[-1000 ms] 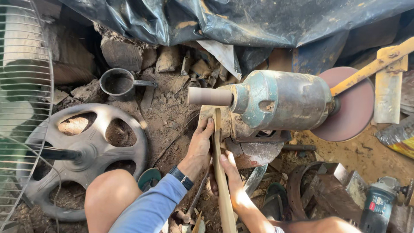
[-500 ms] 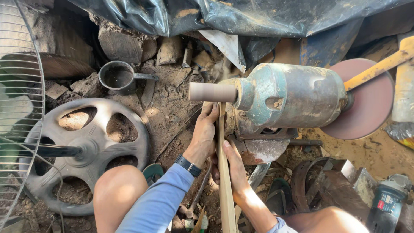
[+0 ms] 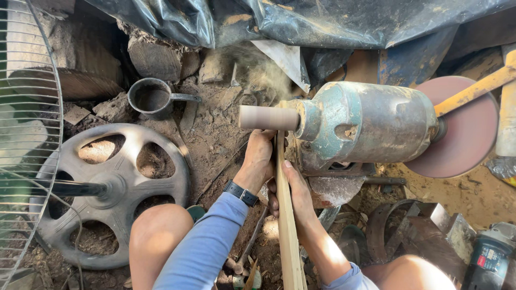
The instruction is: The person marks a curved wooden piece with a pencil, then uses a bench grinder and a cylindrical sanding attachment to shape and smooth the wood. The person repeatedly rotates and repositions the wood against the spinning tools to refine its contours.
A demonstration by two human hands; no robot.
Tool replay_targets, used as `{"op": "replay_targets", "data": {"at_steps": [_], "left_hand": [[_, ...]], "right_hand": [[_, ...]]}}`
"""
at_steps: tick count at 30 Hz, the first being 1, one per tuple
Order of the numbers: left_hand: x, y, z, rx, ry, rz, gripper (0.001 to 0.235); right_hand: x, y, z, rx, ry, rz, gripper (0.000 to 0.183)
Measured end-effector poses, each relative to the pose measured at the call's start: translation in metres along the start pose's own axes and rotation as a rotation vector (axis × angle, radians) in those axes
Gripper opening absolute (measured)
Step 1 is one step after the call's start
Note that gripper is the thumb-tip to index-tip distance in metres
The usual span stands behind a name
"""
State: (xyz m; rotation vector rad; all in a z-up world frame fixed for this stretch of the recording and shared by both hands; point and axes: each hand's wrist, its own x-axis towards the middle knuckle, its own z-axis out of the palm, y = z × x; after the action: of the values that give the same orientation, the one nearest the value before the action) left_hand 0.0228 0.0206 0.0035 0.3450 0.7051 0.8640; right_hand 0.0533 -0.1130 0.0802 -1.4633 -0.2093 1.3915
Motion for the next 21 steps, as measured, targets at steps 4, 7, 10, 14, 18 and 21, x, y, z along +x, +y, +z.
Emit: {"op": "replay_targets", "data": {"at_steps": [4,7,10,14,18,21], "left_hand": [[0.01,0.0,0.004,-0.054,-0.022,0.012,0.015],[0.013,-0.001,0.004,-0.046,-0.024,0.013,0.014],[0.013,0.0,0.004,-0.019,-0.048,0.031,0.016],[-0.003,0.002,0.002,-0.001,-0.04,0.005,0.018],[-0.023,0.001,-0.002,-0.014,-0.048,-0.024,0.023],[-0.03,-0.001,-0.005,-0.026,-0.065,-0.043,0.027]], "right_hand": [[0.007,-0.005,-0.001,-0.083,0.009,-0.023,0.05],[0.01,-0.006,-0.002,-0.12,0.009,-0.028,0.054],[0.009,-0.005,-0.003,-0.116,0.003,-0.031,0.053],[0.001,0.001,0.0,-0.076,0.01,-0.067,0.042],[-0.011,0.013,-0.005,-0.054,-0.046,-0.103,0.035],[-0.013,0.021,-0.01,-0.04,-0.062,-0.1,0.034]]}}
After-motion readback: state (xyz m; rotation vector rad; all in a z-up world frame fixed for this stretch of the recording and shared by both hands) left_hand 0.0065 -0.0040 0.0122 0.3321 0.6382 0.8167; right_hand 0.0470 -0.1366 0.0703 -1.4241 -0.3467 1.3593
